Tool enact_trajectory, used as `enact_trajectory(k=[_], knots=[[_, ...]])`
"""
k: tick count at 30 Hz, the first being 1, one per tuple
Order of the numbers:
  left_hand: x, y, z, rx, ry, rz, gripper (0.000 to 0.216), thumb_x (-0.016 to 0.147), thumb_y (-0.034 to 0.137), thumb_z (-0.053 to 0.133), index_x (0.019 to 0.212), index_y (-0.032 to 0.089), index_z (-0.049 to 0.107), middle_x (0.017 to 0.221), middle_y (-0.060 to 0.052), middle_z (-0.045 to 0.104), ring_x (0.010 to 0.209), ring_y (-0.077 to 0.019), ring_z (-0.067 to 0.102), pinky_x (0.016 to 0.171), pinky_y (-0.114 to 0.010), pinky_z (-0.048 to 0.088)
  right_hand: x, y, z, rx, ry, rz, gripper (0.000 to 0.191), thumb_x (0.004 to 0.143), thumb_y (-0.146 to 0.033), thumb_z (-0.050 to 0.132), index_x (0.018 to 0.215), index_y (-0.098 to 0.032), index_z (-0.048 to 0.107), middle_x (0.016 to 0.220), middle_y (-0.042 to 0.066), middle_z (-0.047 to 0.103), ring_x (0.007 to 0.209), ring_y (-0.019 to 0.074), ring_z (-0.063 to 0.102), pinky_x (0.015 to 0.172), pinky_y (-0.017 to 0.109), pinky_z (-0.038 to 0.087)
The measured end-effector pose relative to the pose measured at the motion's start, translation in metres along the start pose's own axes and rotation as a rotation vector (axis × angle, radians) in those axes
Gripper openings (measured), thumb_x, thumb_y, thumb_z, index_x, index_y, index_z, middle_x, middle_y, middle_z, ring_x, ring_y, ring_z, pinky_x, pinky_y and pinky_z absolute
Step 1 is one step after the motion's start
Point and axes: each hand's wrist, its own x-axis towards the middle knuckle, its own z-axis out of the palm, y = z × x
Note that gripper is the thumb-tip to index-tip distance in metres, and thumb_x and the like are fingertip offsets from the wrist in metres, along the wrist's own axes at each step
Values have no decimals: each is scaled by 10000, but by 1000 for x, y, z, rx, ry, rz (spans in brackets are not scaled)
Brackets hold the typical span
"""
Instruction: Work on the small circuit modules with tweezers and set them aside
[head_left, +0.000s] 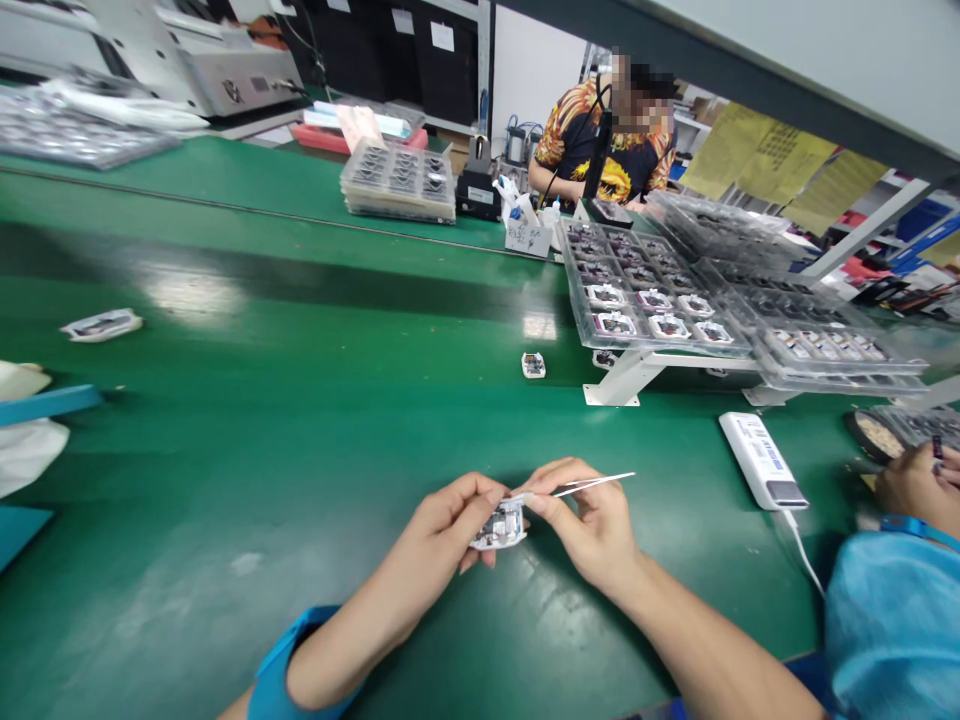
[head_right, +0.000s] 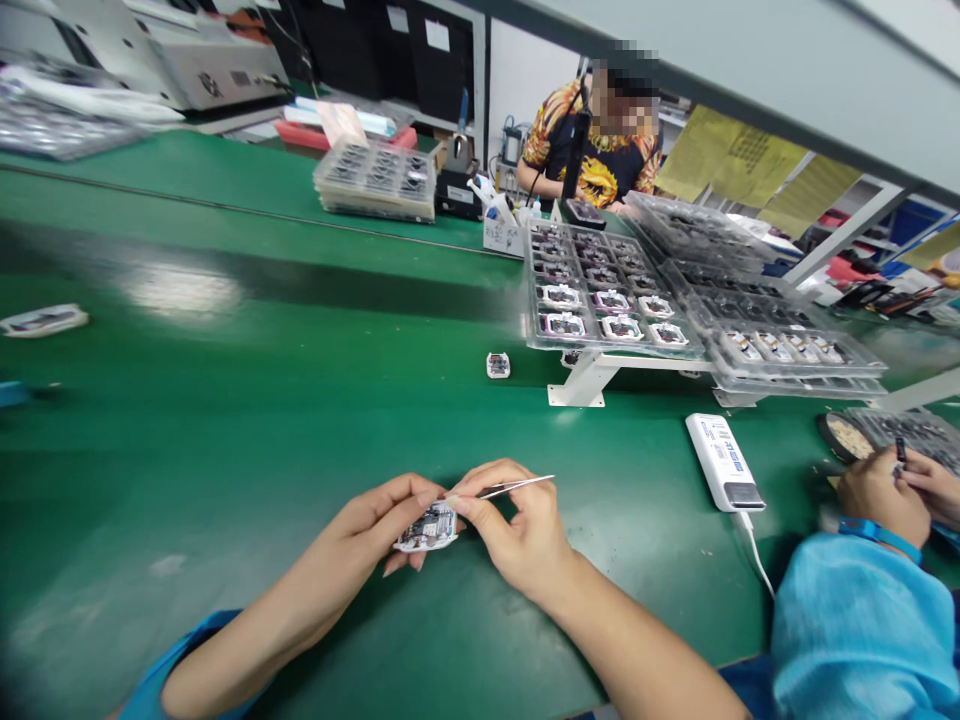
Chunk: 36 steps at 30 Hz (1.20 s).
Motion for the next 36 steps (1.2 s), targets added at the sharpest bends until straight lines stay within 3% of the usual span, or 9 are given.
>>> enact_trajectory(k=[7, 15, 24, 27, 32, 36], knots=[[-1, 1, 0, -26, -14, -48, 368, 733, 538, 629, 742, 171, 599, 580, 54, 528, 499, -96, 469, 472, -199, 297, -1, -2, -3, -90, -82, -60, 60, 833, -148, 688, 848, -206, 700, 836, 58, 749, 808, 193, 717, 742, 329, 577], [0, 0, -1, -58, -6, -80, 399, 724, 567, 644, 756, 172, 595, 600, 54, 530, 519, -93, 455, 501, -202, 317, -1, 5, -1, 91, -40, 131, 77, 838, -266, 696, 842, -197, 664, 845, 44, 729, 750, 180, 719, 671, 307, 595], [-1, 3, 2, -107, 12, -46, 313, 749, 485, 643, 735, 175, 604, 595, 46, 519, 538, -104, 418, 494, -215, 297, -2, 3, 0, -18, -44, 49, 54, 847, -238, 684, 807, -203, 675, 810, 53, 750, 748, 187, 721, 691, 323, 587], [-2, 3, 1, -123, -12, -17, 275, 776, 442, 620, 801, 168, 628, 627, 28, 544, 565, -116, 431, 502, -226, 308, -1, 3, -1, -55, -19, 30, 20, 840, -212, 688, 823, -204, 682, 827, 55, 745, 786, 193, 721, 728, 327, 582], [-2, 0, -2, -87, -52, -2, 275, 799, 405, 597, 907, 155, 638, 629, 15, 565, 580, -134, 451, 517, -243, 338, -2, 4, 0, 3, 22, 85, 26, 865, -220, 652, 845, -205, 658, 816, 41, 726, 735, 175, 706, 662, 297, 577], [-1, -1, -1, -85, -34, 38, 264, 794, 397, 607, 883, 152, 649, 653, 8, 570, 579, -132, 469, 512, -244, 347, -3, 2, 0, -60, 7, -7, 35, 850, -175, 665, 837, -208, 665, 814, 48, 738, 773, 189, 719, 718, 319, 578]])
